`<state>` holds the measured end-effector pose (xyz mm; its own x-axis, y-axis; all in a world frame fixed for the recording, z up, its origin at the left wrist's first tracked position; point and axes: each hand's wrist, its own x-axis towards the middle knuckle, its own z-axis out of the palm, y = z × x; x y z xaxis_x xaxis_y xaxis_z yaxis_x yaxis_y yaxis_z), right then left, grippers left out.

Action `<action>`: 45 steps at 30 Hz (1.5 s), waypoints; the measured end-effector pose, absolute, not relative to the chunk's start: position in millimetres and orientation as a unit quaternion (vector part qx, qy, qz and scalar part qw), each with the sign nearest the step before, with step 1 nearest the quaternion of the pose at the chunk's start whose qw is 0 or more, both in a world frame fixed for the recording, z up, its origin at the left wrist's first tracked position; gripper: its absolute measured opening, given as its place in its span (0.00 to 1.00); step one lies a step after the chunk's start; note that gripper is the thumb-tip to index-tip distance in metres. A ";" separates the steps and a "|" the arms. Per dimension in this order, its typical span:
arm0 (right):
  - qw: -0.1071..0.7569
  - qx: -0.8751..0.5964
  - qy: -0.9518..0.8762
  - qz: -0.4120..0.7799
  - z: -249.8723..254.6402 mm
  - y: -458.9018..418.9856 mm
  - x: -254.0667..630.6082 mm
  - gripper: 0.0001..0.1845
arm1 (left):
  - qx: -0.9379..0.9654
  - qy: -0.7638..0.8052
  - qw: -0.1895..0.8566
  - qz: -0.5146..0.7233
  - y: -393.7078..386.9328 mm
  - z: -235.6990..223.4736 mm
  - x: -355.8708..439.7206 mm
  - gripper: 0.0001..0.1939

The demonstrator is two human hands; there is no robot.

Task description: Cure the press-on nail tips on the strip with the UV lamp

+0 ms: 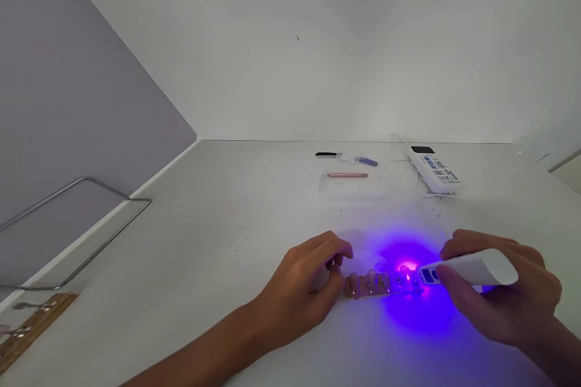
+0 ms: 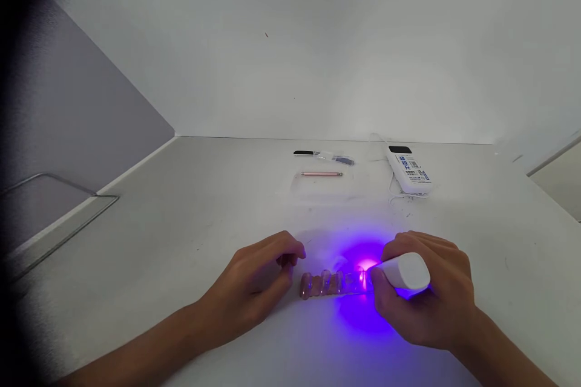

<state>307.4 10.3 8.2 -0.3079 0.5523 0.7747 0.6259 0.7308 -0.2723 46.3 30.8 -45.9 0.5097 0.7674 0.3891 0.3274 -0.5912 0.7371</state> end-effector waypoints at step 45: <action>0.455 -0.374 -0.807 -0.039 12.2 9.8 306.3 0.12 | 0.827 0.301 0.272 0.390 30.5 -46.2 48.5 0.13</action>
